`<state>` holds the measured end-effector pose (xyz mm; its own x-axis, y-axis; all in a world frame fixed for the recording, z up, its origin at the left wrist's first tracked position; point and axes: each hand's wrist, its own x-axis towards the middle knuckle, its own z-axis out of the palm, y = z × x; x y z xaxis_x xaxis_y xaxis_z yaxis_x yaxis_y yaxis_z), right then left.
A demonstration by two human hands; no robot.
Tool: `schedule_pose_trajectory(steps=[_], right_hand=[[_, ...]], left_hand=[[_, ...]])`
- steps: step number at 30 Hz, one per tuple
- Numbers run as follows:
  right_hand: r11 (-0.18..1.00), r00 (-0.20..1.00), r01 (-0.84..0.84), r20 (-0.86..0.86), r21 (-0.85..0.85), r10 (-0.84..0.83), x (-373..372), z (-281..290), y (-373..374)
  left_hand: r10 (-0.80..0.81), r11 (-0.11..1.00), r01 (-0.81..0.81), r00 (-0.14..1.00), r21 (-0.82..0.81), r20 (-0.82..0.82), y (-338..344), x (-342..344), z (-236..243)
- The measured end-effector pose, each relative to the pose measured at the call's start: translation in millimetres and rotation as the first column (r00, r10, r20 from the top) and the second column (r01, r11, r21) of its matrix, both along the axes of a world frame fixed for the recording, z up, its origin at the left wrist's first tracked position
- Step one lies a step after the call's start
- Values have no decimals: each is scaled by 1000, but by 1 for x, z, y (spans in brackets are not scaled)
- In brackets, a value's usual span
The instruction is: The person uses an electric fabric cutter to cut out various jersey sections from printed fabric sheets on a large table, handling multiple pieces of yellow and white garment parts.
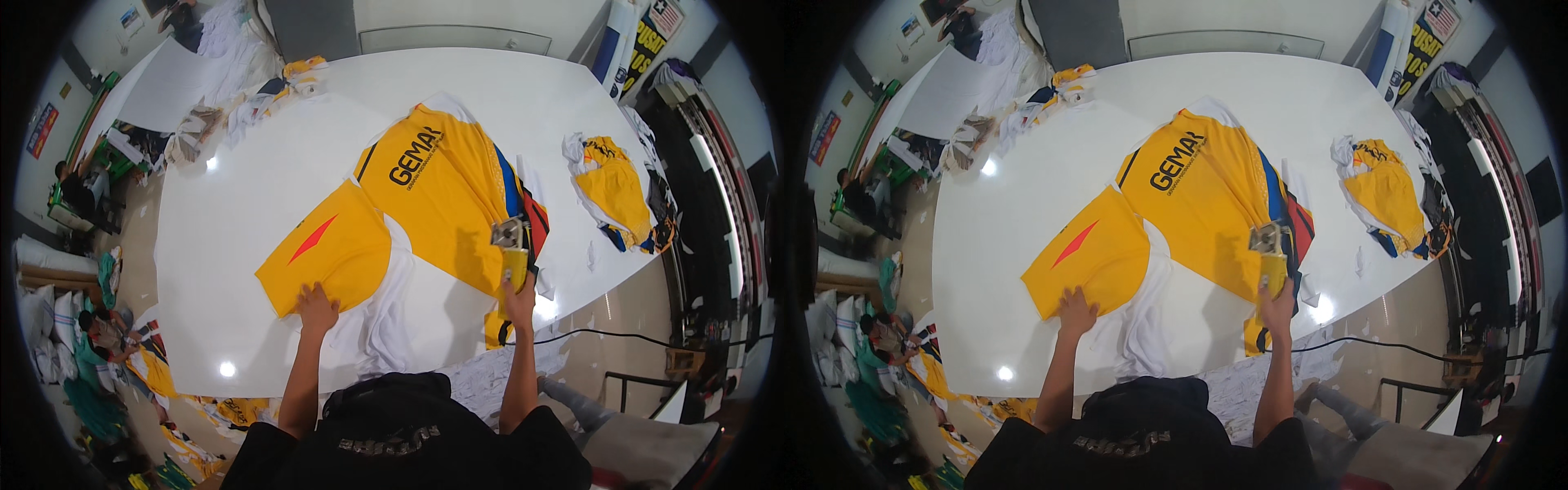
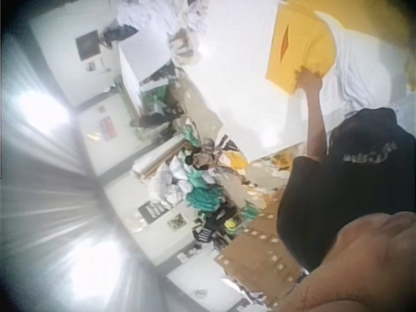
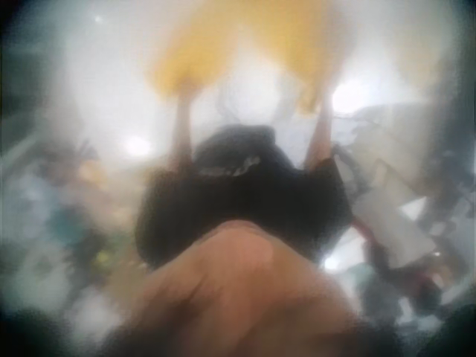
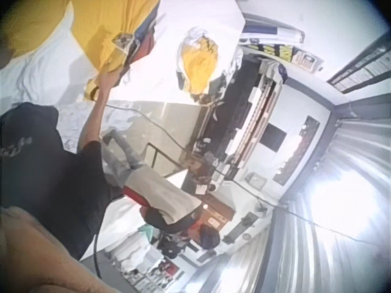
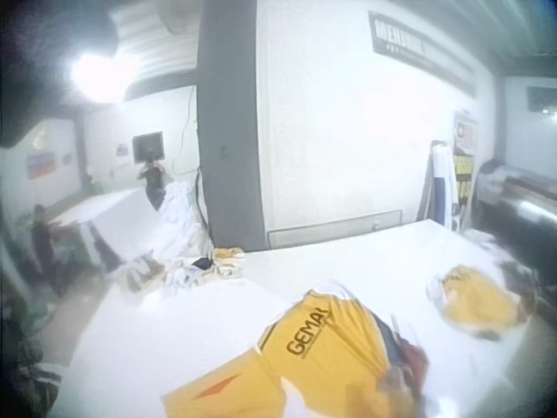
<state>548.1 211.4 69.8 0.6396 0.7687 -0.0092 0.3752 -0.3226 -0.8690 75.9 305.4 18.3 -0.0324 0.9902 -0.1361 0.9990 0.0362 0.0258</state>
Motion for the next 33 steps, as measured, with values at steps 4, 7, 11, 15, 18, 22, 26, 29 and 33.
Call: schedule_pose_trajectory(steps=[4,7,11,15,18,22,26,29,33], right_hand=[[986,969,-121,200,-110,142,-61,14,-30],[951,956,-238,123,-197,265,-103,24,-48],[896,942,-209,165,-393,292,-159,31,-58],[869,929,-157,227,-470,291,-208,34,-67],[867,944,-159,185,-472,274,-238,32,-75],[883,936,-120,245,-453,253,-266,18,-63],[906,914,-129,307,-402,266,-262,3,-29],[900,903,-134,322,-414,283,-252,-1,-10],[886,899,-166,303,-433,317,-243,1,3]], left_hand=[[-171,724,161,984,-671,52,-7,4,24],[-12,831,114,982,-544,187,-3,38,46],[-238,938,285,944,-199,229,2,70,42],[-259,879,346,924,-328,280,14,35,19],[-236,861,355,913,-364,332,22,-2,10],[-281,843,408,889,-349,360,26,-19,5],[-286,849,413,884,-331,369,26,-18,-1],[-279,856,411,878,-313,389,25,-20,-4],[-259,857,400,880,-325,399,26,-20,-2]])
